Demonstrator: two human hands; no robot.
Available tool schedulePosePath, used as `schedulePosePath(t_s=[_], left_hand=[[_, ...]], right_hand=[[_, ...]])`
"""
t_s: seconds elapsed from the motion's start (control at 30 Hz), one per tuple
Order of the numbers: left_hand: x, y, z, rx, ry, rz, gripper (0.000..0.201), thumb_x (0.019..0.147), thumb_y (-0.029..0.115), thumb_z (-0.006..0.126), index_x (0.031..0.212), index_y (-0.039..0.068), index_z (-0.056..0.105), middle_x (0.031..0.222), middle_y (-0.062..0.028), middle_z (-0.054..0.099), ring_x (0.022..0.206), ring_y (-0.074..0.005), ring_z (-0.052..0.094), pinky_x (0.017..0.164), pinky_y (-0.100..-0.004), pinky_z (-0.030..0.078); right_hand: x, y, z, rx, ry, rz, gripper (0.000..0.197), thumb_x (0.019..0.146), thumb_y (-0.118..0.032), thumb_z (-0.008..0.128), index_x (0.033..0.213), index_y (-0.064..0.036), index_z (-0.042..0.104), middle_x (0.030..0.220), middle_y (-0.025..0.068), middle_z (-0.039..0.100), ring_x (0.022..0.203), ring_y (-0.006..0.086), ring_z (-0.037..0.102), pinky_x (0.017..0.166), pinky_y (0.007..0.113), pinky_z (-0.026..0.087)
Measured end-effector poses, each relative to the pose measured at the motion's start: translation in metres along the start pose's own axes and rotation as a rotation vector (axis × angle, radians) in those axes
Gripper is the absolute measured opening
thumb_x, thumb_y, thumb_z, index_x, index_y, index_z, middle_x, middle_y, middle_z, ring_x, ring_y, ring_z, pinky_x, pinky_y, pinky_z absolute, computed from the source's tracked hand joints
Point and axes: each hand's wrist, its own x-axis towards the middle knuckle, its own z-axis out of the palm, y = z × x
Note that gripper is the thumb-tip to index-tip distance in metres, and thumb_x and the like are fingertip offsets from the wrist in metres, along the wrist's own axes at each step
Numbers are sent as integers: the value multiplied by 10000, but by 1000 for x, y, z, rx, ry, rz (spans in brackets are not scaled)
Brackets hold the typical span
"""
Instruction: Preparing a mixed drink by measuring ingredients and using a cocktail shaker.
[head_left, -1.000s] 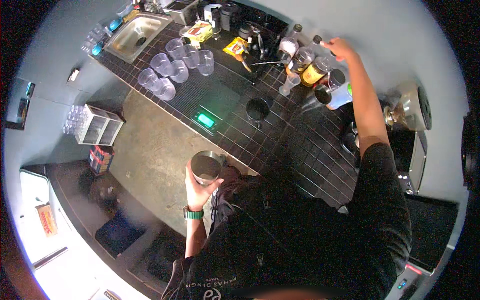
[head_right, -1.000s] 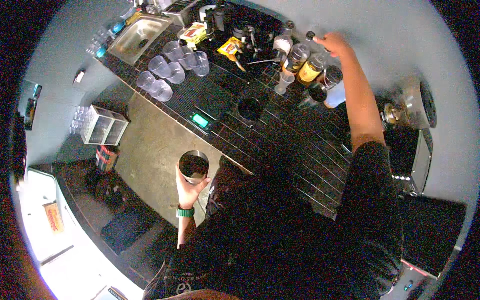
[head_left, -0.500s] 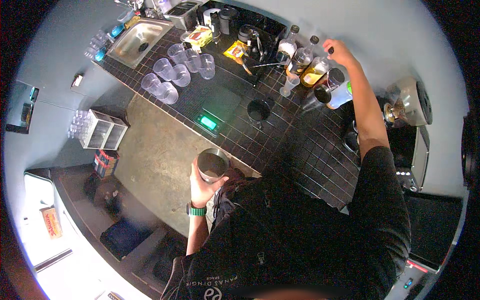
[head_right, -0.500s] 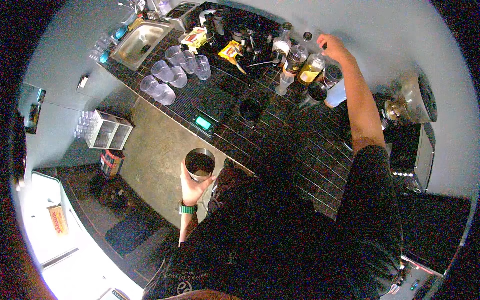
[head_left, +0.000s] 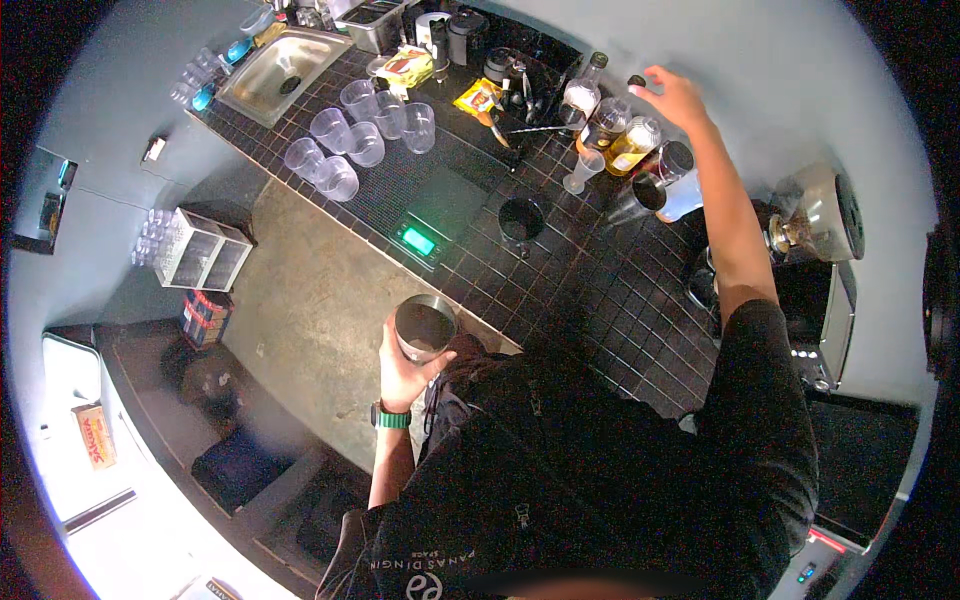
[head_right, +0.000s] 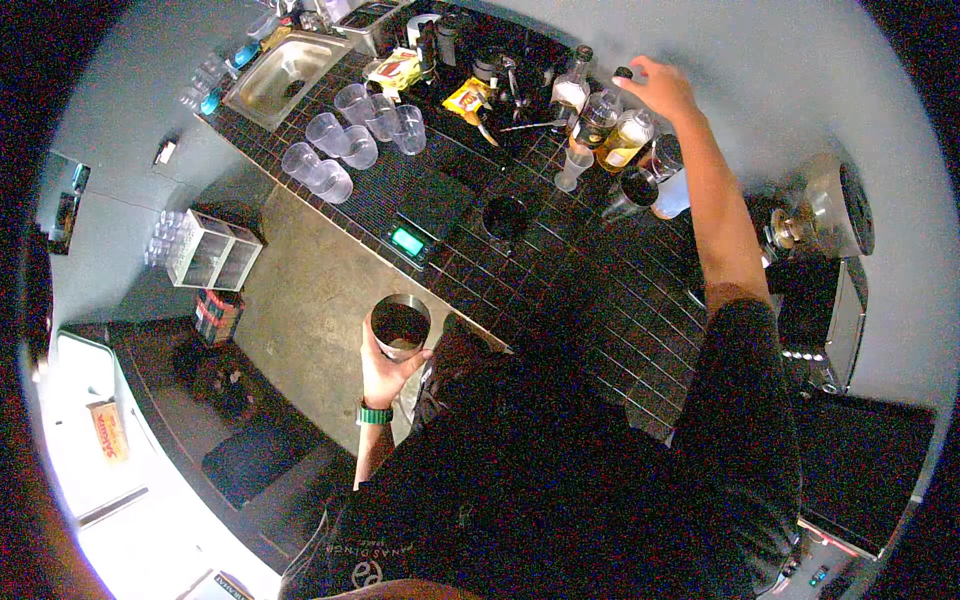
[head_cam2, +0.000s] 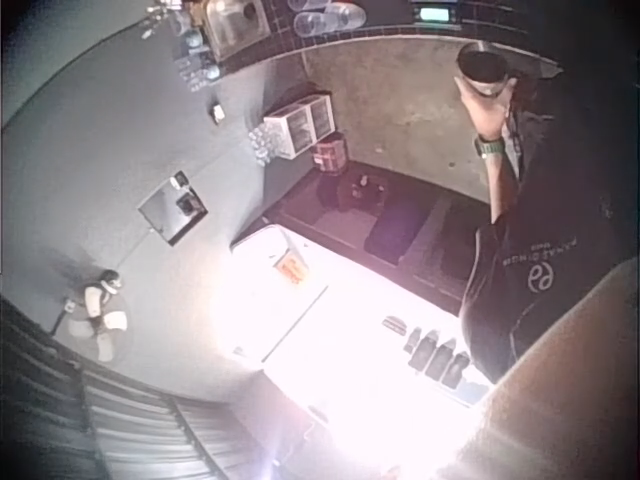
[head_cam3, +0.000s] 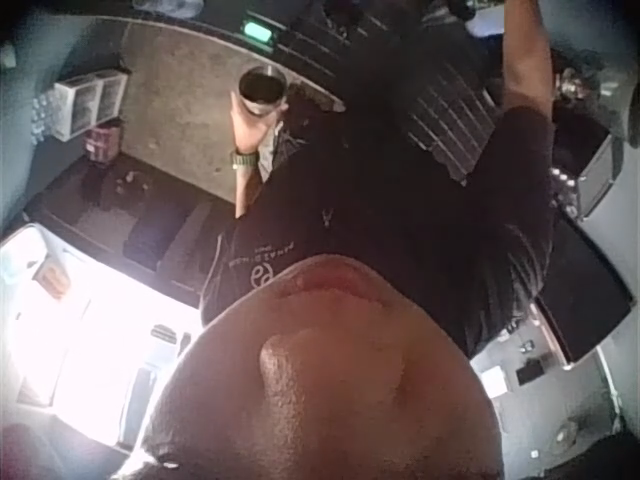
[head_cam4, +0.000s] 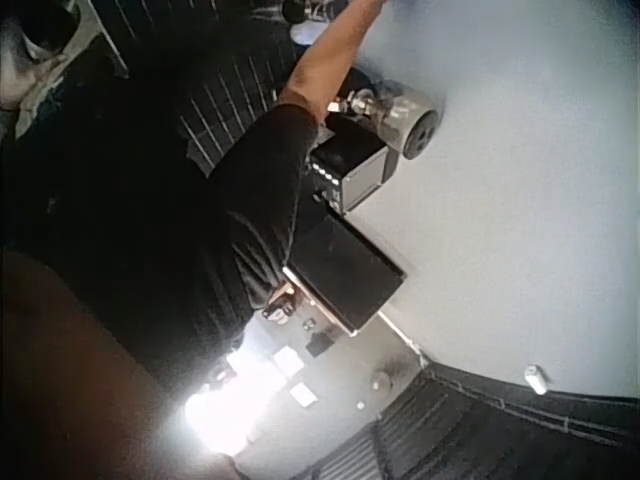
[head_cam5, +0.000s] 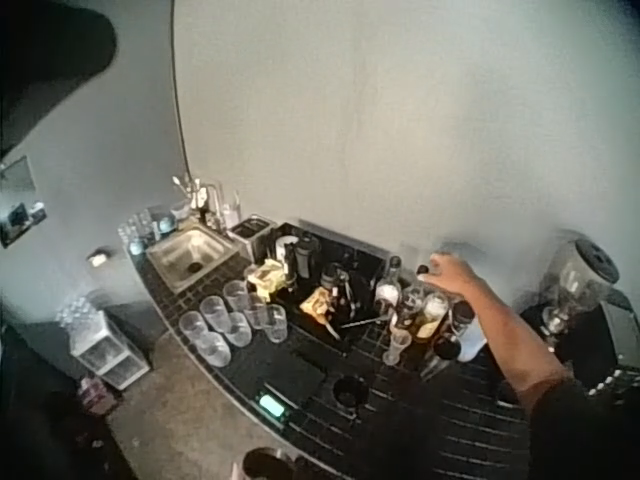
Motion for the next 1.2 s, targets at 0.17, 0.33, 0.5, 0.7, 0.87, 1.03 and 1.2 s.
schedulePosePath(t_s=[0.17, 0.33, 0.5, 0.7, 0.87, 1.03, 1.2], left_hand=[[3, 12, -1, 89, -21, 45, 948, 627, 188, 950, 1384, -8, 415, 1192, -180, 644, 1110, -279, 646, 968, -401, 510], [-2, 14, -6, 122, 21, 12, 943, 633, 202, 949, 1381, -9, 415, 1182, -185, 648, 1115, -291, 648, 966, -407, 512], [-10, -4, -11, 96, 29, -42, 956, 624, 198, 952, 1385, -9, 412, 1201, -194, 636, 1115, -298, 648, 966, -411, 511], [-4, 8, -12, 145, 1, 1, 969, 615, 154, 949, 1399, -4, 402, 1224, -181, 624, 1126, -284, 641, 971, -403, 513], [1, 16, -10, 158, 2, 20, 978, 605, 122, 946, 1407, 0, 401, 1229, -168, 623, 1122, -271, 641, 973, -399, 514], [7, 21, -11, 205, -54, 50, 962, 617, 187, 952, 1394, 1, 415, 1224, -199, 635, 1147, -310, 645, 979, -412, 510], [21, 28, -6, 256, -109, 157, 961, 600, 157, 958, 1381, 3, 420, 1181, -180, 657, 1078, -284, 667, 944, -413, 532]], right_hand=[[14, -33, 17, -318, -52, 91, 395, 835, -487, 755, 1141, -246, 690, 1016, 51, 751, 994, 281, 698, 933, 490, 450], [17, -22, 17, -160, -91, 4, 286, 854, -280, 764, 1114, -194, 684, 1022, 87, 740, 996, 317, 690, 883, 460, 490], [21, -12, 18, 92, -128, -107, 288, 846, -57, 738, 1113, -119, 647, 1042, 123, 726, 993, 344, 679, 843, 422, 516], [16, -8, 24, 187, -160, -161, 389, 861, -58, 724, 1222, -127, 597, 1179, 154, 687, 1079, 340, 658, 910, 423, 499], [-2, 26, 22, 0, 12, 141, 785, 727, -346, 863, 1388, -109, 511, 1303, 202, 623, 1223, 382, 589, 1029, 467, 474], [-14, 48, 46, 33, -41, 239, 730, 689, -352, 884, 1284, -48, 589, 1214, 217, 670, 1126, 372, 646, 964, 441, 505], [-28, 46, 54, 109, 178, 288, 628, 678, -329, 891, 1150, -8, 629, 1109, 217, 704, 1037, 370, 680, 911, 434, 526]])
